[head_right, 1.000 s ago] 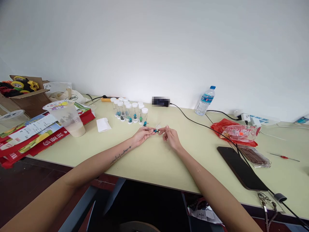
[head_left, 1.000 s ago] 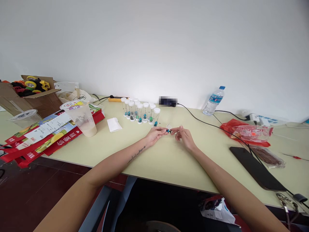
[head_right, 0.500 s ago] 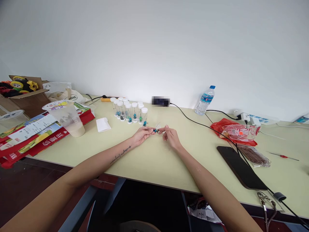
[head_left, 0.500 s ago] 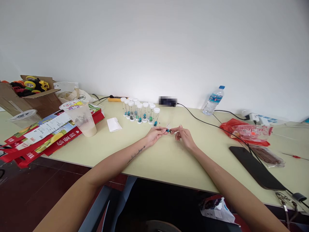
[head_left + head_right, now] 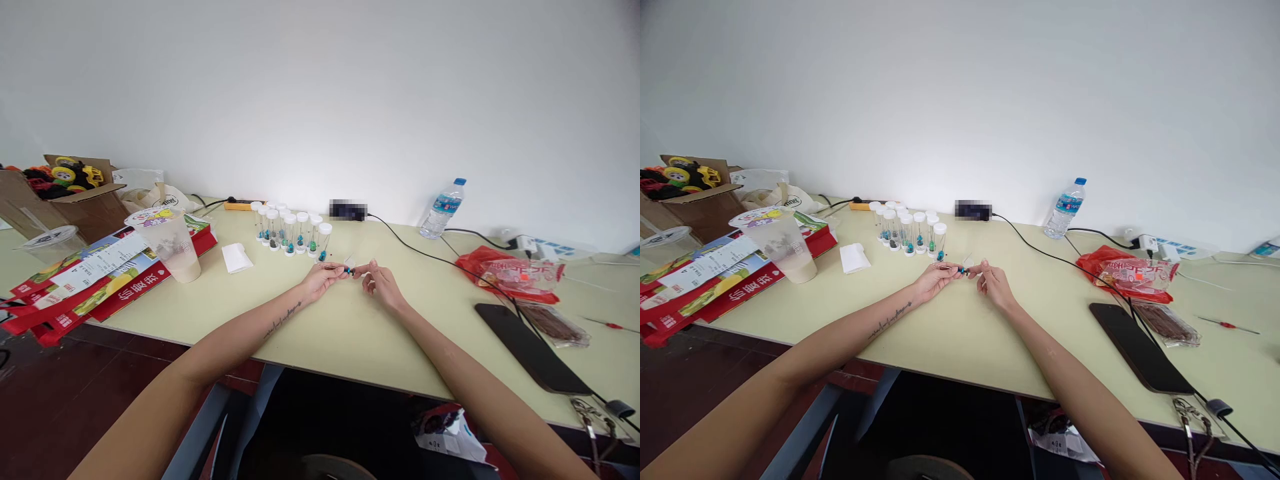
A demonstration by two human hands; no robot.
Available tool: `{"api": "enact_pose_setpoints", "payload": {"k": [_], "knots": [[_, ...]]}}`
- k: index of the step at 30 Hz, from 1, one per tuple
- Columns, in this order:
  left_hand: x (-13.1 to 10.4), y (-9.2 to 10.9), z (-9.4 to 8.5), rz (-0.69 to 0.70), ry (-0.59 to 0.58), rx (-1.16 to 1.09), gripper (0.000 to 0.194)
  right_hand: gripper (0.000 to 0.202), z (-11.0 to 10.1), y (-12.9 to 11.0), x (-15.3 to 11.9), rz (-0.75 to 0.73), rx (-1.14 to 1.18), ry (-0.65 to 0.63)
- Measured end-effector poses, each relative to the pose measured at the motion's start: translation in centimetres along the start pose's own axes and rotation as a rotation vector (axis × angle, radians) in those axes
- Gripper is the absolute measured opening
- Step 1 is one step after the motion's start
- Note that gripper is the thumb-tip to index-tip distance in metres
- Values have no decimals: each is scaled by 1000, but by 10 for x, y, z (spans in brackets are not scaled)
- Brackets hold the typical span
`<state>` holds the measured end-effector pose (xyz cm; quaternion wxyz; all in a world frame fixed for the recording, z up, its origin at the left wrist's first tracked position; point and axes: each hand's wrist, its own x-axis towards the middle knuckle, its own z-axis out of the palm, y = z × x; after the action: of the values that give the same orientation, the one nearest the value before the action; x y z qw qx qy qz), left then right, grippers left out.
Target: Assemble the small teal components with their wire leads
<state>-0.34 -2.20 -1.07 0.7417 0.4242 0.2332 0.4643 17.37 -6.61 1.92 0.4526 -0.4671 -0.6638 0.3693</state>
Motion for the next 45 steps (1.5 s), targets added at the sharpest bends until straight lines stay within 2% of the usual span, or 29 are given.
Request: {"api": "enact_pose_setpoints", "payload": {"k": [12, 29, 34, 39, 45], "knots": [[0, 0, 0, 4, 1, -5, 17, 55, 0, 3, 1, -3, 26, -2], [0, 0, 0, 5, -1, -6, 16, 59, 1, 4, 1, 22, -14, -4], [-1, 0, 1, -13, -29, 9, 17, 52, 2, 9, 3, 56, -79, -48], [-2, 0, 1, -21, -43, 17, 18, 40, 3, 6, 2, 21, -150, -121], [-1, 0, 1, -4, -41, 21, 17, 32, 3, 1, 1, -6, -123, -96]]}}
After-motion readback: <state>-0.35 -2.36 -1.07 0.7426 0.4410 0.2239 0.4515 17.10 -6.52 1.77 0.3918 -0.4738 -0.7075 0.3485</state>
